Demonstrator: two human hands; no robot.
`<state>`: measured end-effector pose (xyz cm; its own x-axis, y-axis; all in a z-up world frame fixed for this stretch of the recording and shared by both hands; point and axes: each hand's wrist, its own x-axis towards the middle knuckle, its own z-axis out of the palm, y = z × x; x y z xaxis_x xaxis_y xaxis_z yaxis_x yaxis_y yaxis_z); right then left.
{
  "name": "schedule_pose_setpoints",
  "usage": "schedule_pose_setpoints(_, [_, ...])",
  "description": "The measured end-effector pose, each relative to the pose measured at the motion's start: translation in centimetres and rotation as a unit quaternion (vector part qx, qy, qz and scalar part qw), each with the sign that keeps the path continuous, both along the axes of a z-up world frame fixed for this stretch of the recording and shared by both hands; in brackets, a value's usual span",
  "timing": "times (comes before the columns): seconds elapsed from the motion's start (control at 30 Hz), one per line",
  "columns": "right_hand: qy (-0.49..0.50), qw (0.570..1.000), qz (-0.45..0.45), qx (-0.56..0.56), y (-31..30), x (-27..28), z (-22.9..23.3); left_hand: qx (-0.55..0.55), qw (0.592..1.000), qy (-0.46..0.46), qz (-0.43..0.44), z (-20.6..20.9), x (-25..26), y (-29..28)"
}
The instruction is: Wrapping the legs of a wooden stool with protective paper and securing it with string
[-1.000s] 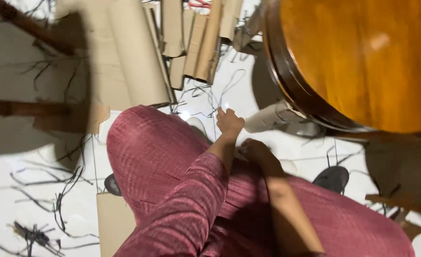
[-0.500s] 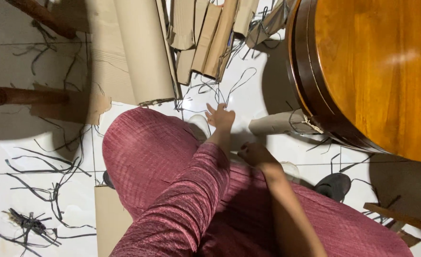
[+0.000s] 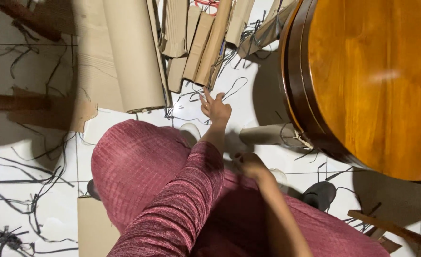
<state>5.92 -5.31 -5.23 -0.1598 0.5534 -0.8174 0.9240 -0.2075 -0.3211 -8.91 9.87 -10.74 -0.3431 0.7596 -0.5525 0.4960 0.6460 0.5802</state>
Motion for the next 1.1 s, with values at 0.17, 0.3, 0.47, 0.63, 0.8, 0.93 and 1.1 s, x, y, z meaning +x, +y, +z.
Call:
schedule_pose_setpoints(0.17, [0.020, 1.000, 0.000, 0.008, 0.4, 0.4, 0.2, -0.096, 0.995, 0.036, 0.011, -5.9, 0.9, -0.1])
schedule_pose_setpoints(0.3, [0.014, 1.000, -0.001, 0.006, 1.4, -1.3, 3.9, 0.005, 0.998, 0.051, -0.026, -11.1, 2.6, -2.3])
schedule_pose_setpoints(0.47, [0.001, 1.000, -0.027, -0.006, 1.1, -0.9, 2.8, 0.220, 0.966, -0.132, -0.025, -13.4, 4.3, -4.0])
schedule_pose_setpoints(0.63, [-0.005, 0.999, -0.050, 0.019, 1.0, -0.7, 3.1, 0.197, 0.964, -0.173, -0.053, -8.9, 3.8, -5.9])
schedule_pose_setpoints(0.8, [-0.039, 0.983, -0.089, 0.155, 0.5, -0.4, 3.3, 0.166, 0.959, -0.226, -0.044, -6.6, 4.0, -7.5])
schedule_pose_setpoints(0.93, [0.004, 0.962, -0.213, 0.173, 1.6, 0.9, 2.3, 0.057, 0.957, -0.210, -0.190, -7.2, 5.0, -6.5])
schedule_pose_setpoints(1.1, [0.063, 0.940, -0.277, 0.188, 1.1, 0.0, 7.0, -0.013, 0.912, -0.073, -0.402, -3.4, 5.3, -4.5])
